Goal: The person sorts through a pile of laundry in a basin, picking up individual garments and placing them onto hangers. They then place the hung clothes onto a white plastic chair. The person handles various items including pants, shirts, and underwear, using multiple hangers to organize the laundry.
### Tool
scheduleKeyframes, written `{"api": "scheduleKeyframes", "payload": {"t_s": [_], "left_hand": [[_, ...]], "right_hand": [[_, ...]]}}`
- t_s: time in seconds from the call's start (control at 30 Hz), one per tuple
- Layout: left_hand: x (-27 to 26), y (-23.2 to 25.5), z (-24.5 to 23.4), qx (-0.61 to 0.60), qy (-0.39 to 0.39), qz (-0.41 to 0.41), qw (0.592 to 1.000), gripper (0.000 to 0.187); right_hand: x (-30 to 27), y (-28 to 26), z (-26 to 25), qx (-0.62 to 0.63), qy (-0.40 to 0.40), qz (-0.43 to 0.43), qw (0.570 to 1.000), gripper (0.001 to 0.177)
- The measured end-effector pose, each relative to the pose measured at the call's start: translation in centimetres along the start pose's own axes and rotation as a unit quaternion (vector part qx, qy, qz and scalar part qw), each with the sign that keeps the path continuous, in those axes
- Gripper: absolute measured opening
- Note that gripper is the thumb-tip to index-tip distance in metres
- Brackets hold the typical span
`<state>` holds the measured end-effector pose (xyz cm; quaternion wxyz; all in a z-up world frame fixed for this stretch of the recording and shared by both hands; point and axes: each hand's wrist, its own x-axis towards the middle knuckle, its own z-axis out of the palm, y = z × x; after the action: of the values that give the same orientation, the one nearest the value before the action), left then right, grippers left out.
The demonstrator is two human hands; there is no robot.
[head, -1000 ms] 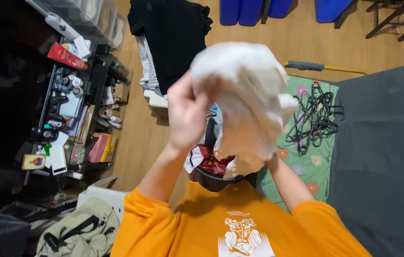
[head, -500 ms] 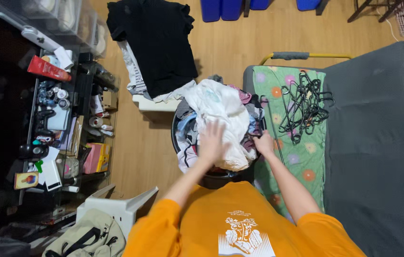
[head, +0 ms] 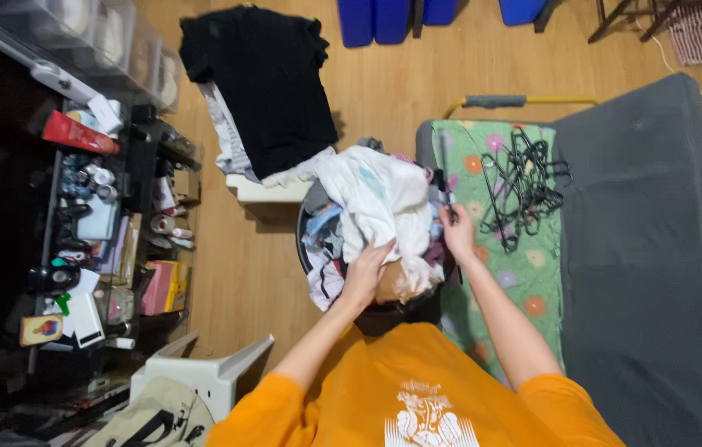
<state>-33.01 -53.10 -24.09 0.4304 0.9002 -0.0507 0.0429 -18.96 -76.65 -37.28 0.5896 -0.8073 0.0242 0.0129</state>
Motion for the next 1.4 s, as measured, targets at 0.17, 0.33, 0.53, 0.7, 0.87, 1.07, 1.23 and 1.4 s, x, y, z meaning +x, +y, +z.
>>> {"api": "scheduleKeyframes", "payload": {"t_s": [0.17, 0.33, 0.53, 0.7, 0.87, 1.07, 1.23, 1.4], "left_hand": [[0.1, 7.3, -9.6, -0.121, 0.035, -0.100, 0.987, 0.031], [1.6, 10.4, -16.1, -0.264, -0.006, 0.067, 0.962, 0.039], [0.7, 14.4, -19.9, -0.302, -0.069, 0.106, 0.945, 0.049], [2.2, 18.4, -21.1, -0.327, -0.097, 0.189, 0.921, 0.044], [4.8, 14.2, -21.4, -0.337, -0.143, 0.111, 0.924, 0.034], [3.4, -2.2, -16.5, -0.137, -0.387, -0.075, 0.909, 0.041], [2.0, -12.5, -3.4, -0.056, -0.397, -0.103, 0.911, 0.056], [6.1, -11.4, 3.7, 0.047, 0.079, -0.062, 0.994, 0.035]], "right_hand": [[1.9, -4.2, 5.1, -0.135, -0.042, -0.010, 0.990, 0.022], [3.5, -5.1, 6.6, -0.054, -0.087, 0.094, 0.990, 0.024], [5.4, -9.8, -2.4, 0.227, -0.068, 0.126, 0.963, 0.030], [4.7, -16.5, -7.8, 0.376, -0.106, 0.043, 0.920, 0.024], [4.2, -19.2, -10.3, 0.399, -0.049, -0.024, 0.915, 0.029], [1.4, -13.7, -11.4, 0.187, -0.112, 0.089, 0.972, 0.028], [-2.6, -7.6, -11.1, 0.266, -0.143, 0.187, 0.935, 0.026], [-3.6, -9.8, -13.3, 0.305, -0.140, 0.192, 0.922, 0.020]]}}
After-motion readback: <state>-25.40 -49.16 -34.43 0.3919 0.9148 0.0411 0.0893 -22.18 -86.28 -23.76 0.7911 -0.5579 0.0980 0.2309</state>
